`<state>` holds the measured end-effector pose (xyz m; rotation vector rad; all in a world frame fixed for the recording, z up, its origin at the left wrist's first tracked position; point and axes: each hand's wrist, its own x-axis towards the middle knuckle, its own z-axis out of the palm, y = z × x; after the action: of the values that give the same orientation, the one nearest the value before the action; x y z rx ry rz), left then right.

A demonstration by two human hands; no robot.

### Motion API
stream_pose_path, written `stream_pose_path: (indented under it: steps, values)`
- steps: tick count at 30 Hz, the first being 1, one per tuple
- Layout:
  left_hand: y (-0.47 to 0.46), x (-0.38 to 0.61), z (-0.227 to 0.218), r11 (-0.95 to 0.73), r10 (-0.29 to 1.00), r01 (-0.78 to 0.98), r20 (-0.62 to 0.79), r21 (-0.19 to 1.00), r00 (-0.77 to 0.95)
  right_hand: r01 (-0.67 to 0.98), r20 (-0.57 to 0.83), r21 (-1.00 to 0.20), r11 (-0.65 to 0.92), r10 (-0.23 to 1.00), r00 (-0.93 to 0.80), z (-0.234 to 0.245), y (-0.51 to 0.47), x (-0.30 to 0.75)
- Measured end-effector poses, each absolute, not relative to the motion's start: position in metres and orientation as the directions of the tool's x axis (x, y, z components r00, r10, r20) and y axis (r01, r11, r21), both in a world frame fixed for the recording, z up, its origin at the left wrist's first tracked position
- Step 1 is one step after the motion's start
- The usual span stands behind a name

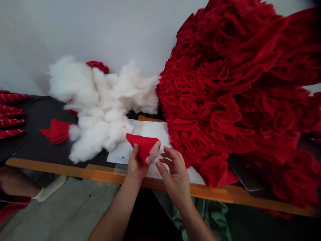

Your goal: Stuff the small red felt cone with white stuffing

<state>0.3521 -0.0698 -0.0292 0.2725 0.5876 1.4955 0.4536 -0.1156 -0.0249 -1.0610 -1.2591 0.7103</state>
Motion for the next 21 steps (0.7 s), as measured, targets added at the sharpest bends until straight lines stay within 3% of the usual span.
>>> stream_pose_path:
  steps: [7, 12, 17, 21]
  values:
    - [-0.081, 0.358, -0.027, 0.004, 0.997, -0.778, -0.061, 0.629, -0.044, 0.028, 0.398, -0.915, 0.404, 0.885, 0.242, -0.026, -0.109, 0.440]
    - [-0.088, 0.359, -0.025, -0.021, 1.000, -0.697, 0.029, 0.716, 0.000, 0.312, 0.581, -0.799, 0.514, 0.792, 0.185, -0.028, -0.110, 0.444]
    - [-0.090, 0.359, -0.027, -0.012, 1.000, -0.701, 0.003, 0.713, -0.014, 0.442, 0.624, -0.733, 0.517, 0.770, 0.135, -0.031, -0.111, 0.448]
    - [-0.090, 0.358, -0.026, 0.030, 0.999, -0.736, -0.005, 0.676, 0.036, 0.613, 0.743, -0.552, 0.565, 0.667, 0.055, -0.034, -0.115, 0.450]
